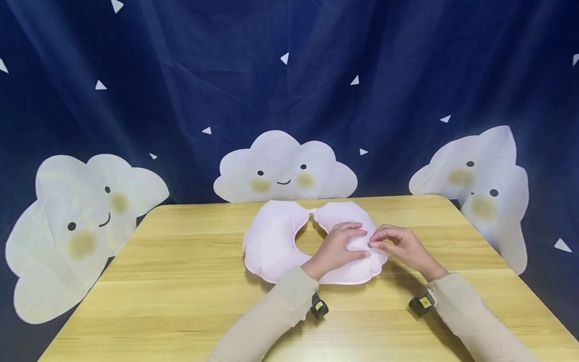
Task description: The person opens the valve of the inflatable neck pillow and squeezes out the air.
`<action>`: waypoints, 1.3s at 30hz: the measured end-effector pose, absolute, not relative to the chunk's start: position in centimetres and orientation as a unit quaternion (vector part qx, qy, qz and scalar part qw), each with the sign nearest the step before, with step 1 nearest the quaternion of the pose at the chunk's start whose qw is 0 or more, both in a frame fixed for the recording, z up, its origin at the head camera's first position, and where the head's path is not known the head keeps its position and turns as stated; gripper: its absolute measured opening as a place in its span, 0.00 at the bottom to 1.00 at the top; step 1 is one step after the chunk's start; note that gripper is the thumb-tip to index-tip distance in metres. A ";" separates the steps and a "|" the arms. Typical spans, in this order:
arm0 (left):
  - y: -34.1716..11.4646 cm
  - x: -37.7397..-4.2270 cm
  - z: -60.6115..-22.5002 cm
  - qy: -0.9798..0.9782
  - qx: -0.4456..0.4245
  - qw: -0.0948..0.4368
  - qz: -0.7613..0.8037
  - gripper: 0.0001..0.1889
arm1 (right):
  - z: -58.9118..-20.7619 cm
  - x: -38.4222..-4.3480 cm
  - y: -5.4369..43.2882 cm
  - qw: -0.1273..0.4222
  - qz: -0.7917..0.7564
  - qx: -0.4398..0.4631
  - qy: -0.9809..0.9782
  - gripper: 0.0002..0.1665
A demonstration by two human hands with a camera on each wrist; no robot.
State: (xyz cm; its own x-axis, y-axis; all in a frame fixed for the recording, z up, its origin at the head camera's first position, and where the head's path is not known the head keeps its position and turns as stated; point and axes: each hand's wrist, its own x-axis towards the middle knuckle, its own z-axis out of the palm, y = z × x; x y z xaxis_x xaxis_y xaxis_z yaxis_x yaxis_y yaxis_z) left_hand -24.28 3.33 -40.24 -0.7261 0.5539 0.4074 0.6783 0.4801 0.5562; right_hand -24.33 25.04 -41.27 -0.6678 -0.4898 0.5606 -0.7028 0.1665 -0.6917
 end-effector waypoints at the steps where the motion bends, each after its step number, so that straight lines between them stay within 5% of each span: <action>1: 3.4 -24.3 -40.3 -0.858 -0.359 0.087 -0.358 0.24 | -41.3 -24.4 25.0 0.103 0.510 0.390 -0.760 0.07; 10: 3.8 -24.0 -41.2 -0.868 -0.352 0.122 -0.328 0.25 | -41.6 -24.5 24.7 0.107 0.506 0.389 -0.763 0.15; 31: 4.0 -24.0 -41.9 -0.856 -0.290 0.142 -0.404 0.19 | -42.0 -24.5 24.1 0.113 0.520 0.393 -0.750 0.08; 39: 4.0 -24.1 -42.2 -0.855 -0.292 0.147 -0.403 0.17 | -42.0 -24.4 23.8 0.116 0.513 0.382 -0.760 0.14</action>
State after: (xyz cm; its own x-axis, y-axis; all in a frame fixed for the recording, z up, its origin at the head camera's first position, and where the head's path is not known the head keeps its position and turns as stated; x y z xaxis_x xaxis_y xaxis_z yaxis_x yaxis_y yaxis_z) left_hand -24.07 4.04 -42.21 -0.7856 0.3807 0.4877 0.6185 0.5041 0.6028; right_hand -24.44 23.85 -42.00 -0.6809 -0.4618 0.5684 -0.7000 0.1822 -0.6905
